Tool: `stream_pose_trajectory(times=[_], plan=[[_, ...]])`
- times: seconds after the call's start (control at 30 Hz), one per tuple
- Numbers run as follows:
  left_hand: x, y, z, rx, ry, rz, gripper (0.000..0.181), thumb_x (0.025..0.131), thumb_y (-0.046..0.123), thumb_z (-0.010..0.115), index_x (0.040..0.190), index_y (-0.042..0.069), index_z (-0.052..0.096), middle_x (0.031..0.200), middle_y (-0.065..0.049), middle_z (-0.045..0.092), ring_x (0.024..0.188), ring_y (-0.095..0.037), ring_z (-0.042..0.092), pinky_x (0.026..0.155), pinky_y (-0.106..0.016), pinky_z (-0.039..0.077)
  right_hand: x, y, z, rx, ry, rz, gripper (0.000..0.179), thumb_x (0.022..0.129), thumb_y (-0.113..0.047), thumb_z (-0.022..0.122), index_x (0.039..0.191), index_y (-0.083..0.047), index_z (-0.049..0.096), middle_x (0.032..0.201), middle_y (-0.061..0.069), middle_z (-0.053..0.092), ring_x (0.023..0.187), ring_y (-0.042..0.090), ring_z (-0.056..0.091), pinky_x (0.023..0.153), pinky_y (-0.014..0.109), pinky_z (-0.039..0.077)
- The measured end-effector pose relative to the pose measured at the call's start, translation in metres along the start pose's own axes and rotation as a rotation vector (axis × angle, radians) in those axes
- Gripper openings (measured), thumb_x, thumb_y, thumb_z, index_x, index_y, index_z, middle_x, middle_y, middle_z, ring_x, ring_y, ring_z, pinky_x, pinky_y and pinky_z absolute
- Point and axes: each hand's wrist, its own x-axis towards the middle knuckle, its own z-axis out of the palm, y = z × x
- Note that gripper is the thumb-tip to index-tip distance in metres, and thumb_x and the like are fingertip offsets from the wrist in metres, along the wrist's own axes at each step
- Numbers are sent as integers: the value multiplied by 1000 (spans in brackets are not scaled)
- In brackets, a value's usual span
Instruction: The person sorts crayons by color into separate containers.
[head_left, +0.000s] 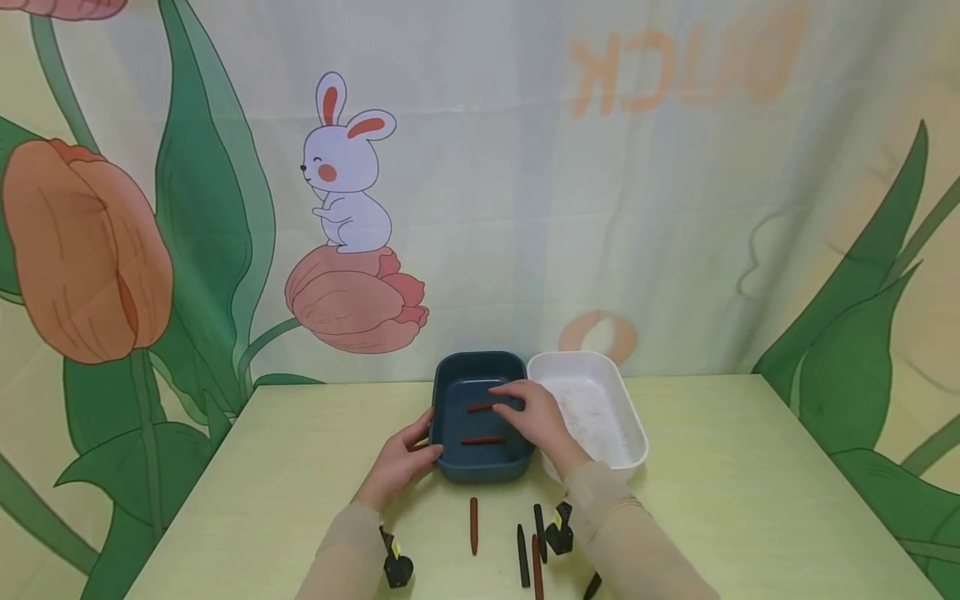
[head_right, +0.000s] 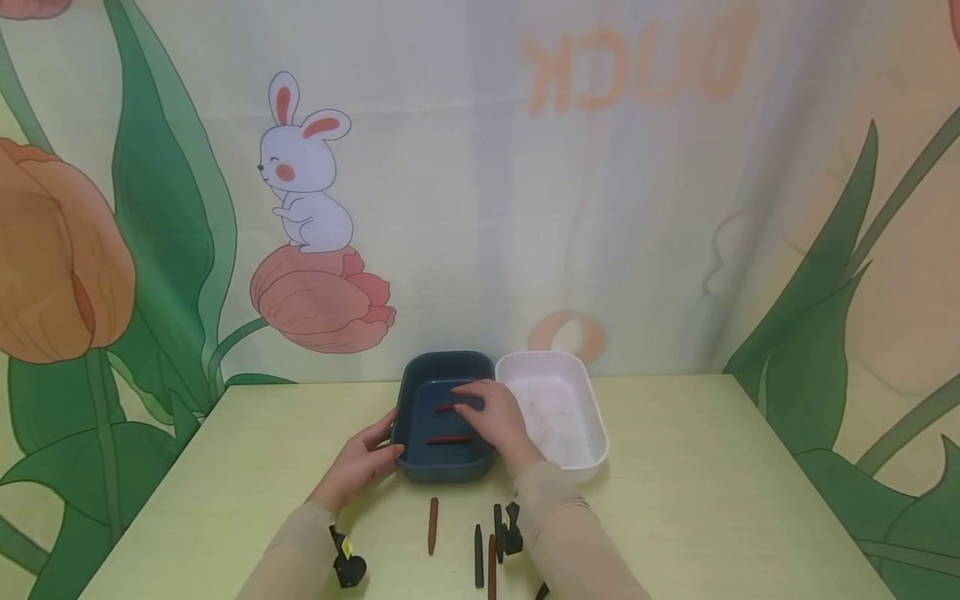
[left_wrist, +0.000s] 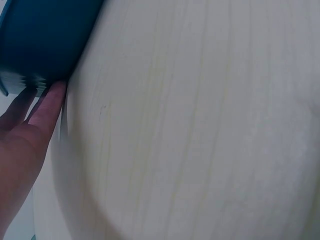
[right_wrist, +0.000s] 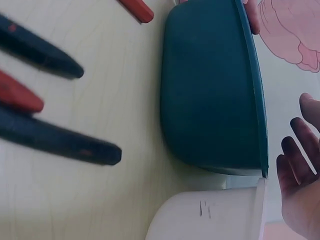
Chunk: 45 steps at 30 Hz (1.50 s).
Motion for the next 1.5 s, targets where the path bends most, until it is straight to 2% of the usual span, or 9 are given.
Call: stream_pose_trajectory(times=[0.17, 0.5, 0.73, 0.9, 1.2, 1.37, 1.5], plan=[[0, 0, 1, -5, -2, 5, 68, 94, 0, 61, 155, 16, 35, 158, -19, 30, 136, -38, 42, 98, -40, 48, -8, -1, -8, 49, -8, -26, 30, 88, -10, 75, 117, -9, 74, 115, 7, 69, 112, 28, 61, 99, 44, 47], [0, 0, 1, -10, 8, 5, 67, 94, -1, 61, 154, 15, 36, 157, -19, 32, 135, -38, 42, 98, -41, 49, -31, -5, -30, 84, -121, -149, 32, 91, -15, 73, 122, -7, 71, 119, 8, 69, 112, 29, 61, 92, 50, 50], [-2, 2, 2, 12, 12, 5, 67, 94, 1, 62, 155, 16, 36, 157, -20, 31, 136, -39, 41, 99, -44, 47, -50, -8, -40, 99, -170, -180, 33, 90, -18, 73, 122, -10, 71, 119, 2, 69, 112, 24, 61, 93, 41, 50], [-2, 1, 2, -5, 13, 2, 67, 94, 0, 62, 155, 15, 36, 157, -19, 32, 136, -38, 42, 99, -43, 48, -63, -4, -41, 124, -198, -197, 34, 89, -20, 75, 122, -12, 72, 119, 1, 68, 112, 22, 60, 96, 40, 47], [0, -1, 0, -9, 8, 2, 67, 95, 0, 61, 155, 15, 35, 157, -18, 32, 136, -38, 42, 98, -42, 48, -84, 0, -41, 145, -282, -361, 36, 83, -8, 79, 119, -14, 73, 119, 0, 69, 111, 18, 59, 96, 36, 46], [0, -1, 0, -27, 3, 6, 67, 95, -1, 61, 155, 15, 35, 157, -19, 31, 136, -38, 41, 98, -41, 48, -95, 3, -42, 151, -319, -411, 37, 83, -8, 79, 118, -15, 73, 119, -3, 68, 111, 15, 58, 95, 34, 47], [0, 0, 1, -30, 0, 8, 67, 95, -1, 61, 155, 15, 35, 157, -19, 31, 136, -38, 41, 98, -40, 48, -102, 7, -43, 164, -347, -501, 37, 79, -8, 82, 115, -14, 74, 116, -1, 68, 109, 16, 58, 93, 33, 47]])
